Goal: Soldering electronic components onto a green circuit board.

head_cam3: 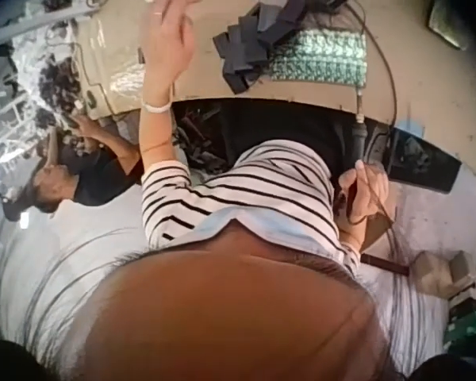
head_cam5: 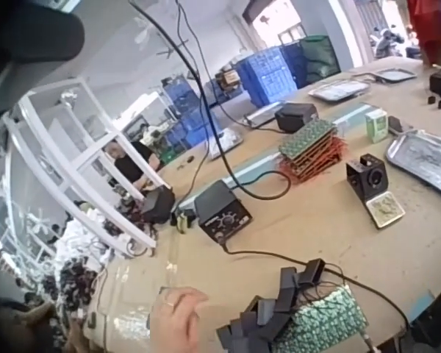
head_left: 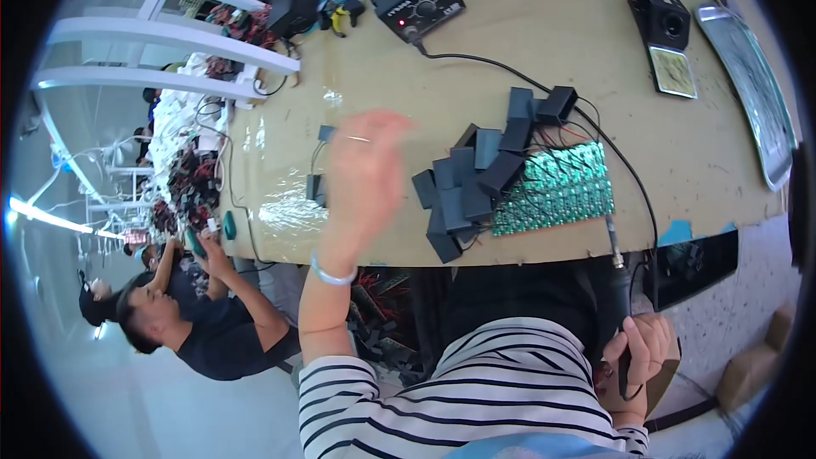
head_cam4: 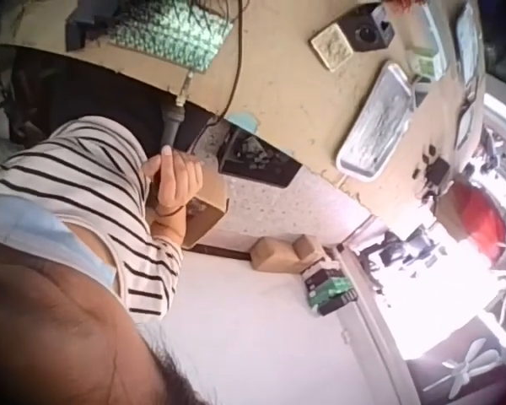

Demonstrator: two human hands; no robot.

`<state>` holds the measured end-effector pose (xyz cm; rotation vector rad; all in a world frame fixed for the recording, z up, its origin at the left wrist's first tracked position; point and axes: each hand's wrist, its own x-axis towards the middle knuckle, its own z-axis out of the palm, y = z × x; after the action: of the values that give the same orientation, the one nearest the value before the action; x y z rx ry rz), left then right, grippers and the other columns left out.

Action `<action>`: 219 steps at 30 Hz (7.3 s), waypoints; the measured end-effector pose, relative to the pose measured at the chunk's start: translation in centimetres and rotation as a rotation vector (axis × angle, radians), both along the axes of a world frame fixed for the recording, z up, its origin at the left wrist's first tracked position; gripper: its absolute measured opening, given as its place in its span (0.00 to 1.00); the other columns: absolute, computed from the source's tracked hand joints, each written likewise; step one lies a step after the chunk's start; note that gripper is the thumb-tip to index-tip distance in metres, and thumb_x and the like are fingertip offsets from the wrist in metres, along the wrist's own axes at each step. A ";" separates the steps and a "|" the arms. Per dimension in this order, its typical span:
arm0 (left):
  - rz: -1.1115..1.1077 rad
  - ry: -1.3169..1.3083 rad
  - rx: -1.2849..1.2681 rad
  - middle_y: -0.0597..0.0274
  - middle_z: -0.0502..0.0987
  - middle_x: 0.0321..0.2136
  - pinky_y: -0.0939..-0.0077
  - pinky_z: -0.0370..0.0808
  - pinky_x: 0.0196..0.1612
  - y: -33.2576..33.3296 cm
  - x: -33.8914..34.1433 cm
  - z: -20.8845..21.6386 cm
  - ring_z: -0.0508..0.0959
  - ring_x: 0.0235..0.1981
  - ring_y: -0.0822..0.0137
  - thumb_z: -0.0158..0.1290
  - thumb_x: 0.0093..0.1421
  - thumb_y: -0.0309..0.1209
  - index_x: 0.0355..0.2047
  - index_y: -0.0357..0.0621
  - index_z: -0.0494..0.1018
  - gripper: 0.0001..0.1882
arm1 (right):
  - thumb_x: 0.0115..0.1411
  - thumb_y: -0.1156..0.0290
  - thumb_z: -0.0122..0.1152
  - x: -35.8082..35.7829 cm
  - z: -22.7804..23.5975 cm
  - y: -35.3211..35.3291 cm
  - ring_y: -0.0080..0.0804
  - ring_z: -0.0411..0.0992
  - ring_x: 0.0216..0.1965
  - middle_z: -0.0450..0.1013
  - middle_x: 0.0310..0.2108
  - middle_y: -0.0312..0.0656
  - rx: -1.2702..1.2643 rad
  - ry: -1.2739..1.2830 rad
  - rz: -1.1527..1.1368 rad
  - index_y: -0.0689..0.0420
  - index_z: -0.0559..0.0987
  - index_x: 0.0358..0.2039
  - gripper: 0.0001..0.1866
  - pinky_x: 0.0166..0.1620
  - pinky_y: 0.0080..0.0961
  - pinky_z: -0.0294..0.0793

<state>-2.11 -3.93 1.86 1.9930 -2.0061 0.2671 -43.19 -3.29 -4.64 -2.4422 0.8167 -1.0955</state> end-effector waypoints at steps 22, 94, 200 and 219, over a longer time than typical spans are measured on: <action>0.144 0.320 0.340 0.56 0.79 0.45 0.70 0.76 0.47 5.5 10.3 -4.1 0.78 0.47 0.59 0.61 0.59 0.22 0.48 0.41 0.79 0.15 | 0.62 0.78 0.57 1.3 0.1 -0.3 0.44 0.74 0.27 0.74 0.29 0.48 0.017 -0.038 0.025 0.64 0.75 0.45 0.11 0.34 0.41 0.77; -0.756 0.156 0.510 0.63 0.75 0.28 0.61 0.76 0.32 -10.4 -8.5 -2.2 0.78 0.35 0.58 0.59 0.52 0.25 0.26 0.45 0.74 0.03 | 0.52 0.79 0.65 1.8 -0.6 -1.9 0.31 0.75 0.23 0.75 0.25 0.39 -0.035 -0.102 0.036 0.65 0.81 0.36 0.10 0.29 0.26 0.80; 0.453 0.471 0.026 0.54 0.79 0.38 0.71 0.76 0.42 12.5 5.5 -6.7 0.80 0.35 0.64 0.50 0.72 0.31 0.58 0.36 0.72 0.18 | 0.63 0.81 0.55 0.1 -0.1 -1.3 0.47 0.74 0.27 0.73 0.29 0.49 -0.048 -0.002 0.023 0.65 0.75 0.45 0.10 0.33 0.42 0.77; 0.243 0.281 -0.030 0.53 0.79 0.50 0.69 0.72 0.57 10.2 9.1 -7.6 0.78 0.52 0.59 0.57 0.65 0.22 0.51 0.36 0.80 0.14 | 0.54 0.80 0.62 0.4 0.7 -1.5 0.34 0.75 0.23 0.74 0.25 0.39 -0.087 -0.029 -0.030 0.64 0.80 0.38 0.10 0.28 0.26 0.77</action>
<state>7.03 6.24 -5.78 2.1218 -1.5837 0.0635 -42.81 -4.81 -3.93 -2.4860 0.8156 -1.1991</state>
